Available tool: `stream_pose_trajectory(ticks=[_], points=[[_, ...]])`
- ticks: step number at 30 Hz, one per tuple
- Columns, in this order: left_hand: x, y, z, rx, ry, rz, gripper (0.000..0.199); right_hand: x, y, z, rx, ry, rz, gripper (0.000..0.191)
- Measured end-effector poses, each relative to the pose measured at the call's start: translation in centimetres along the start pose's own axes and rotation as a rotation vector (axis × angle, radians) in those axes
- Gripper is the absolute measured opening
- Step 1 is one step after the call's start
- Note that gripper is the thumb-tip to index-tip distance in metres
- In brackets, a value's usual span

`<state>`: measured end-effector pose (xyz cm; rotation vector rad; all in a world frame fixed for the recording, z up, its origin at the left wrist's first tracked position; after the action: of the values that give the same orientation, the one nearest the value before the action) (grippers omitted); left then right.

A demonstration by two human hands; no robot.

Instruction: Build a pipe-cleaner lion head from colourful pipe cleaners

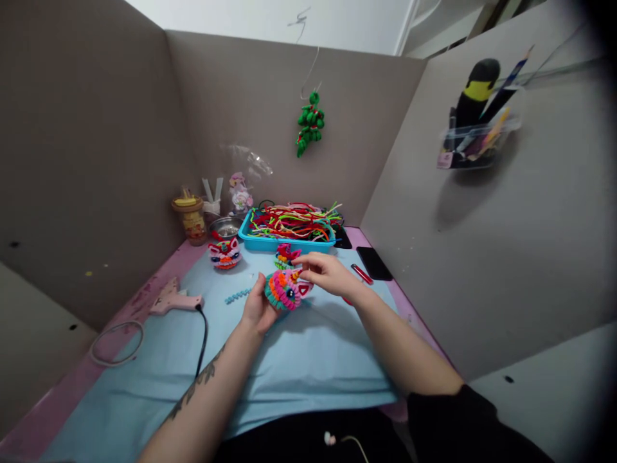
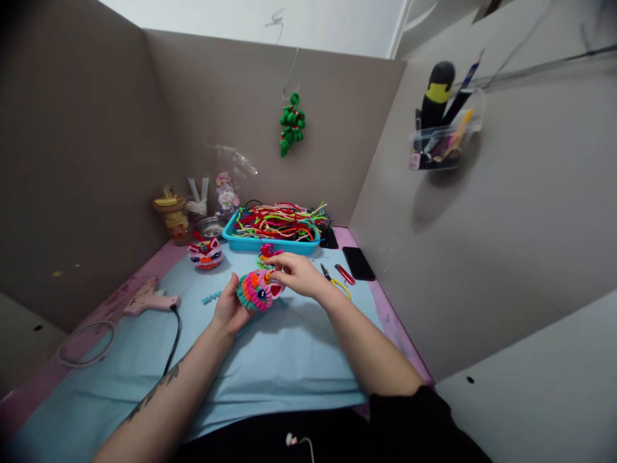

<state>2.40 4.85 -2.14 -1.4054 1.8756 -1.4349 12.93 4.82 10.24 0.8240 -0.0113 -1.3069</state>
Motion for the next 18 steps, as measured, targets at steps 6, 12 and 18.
stream_pose_trajectory(ticks=[6, 12, 18], points=[[0.4, 0.2, -0.1, 0.065, 0.004, -0.045, 0.054, -1.4, -1.8, 0.8, 0.112, 0.111, 0.175, 0.011], [0.6, 0.5, -0.6, 0.112, -0.030, -0.097, 0.043, -3.6, -0.3, 0.0, 0.036, 0.077, 0.192, 0.013], [0.7, 4.0, -2.2, 0.101, -0.152, -0.365, 0.020, -12.1, 14.2, 1.5, 0.101, 0.060, -0.364, 0.005]])
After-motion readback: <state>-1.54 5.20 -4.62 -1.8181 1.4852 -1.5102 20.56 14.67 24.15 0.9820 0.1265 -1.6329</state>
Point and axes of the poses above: each hand's wrist, its own x-axis away from the middle knuckle, its own y-axis out of the back of the hand, z = x × y, the point moved 9 cm from there along -x, towards the middle knuckle, and after that the axes turned 7 degrees about -z, right-handed, at the moved point
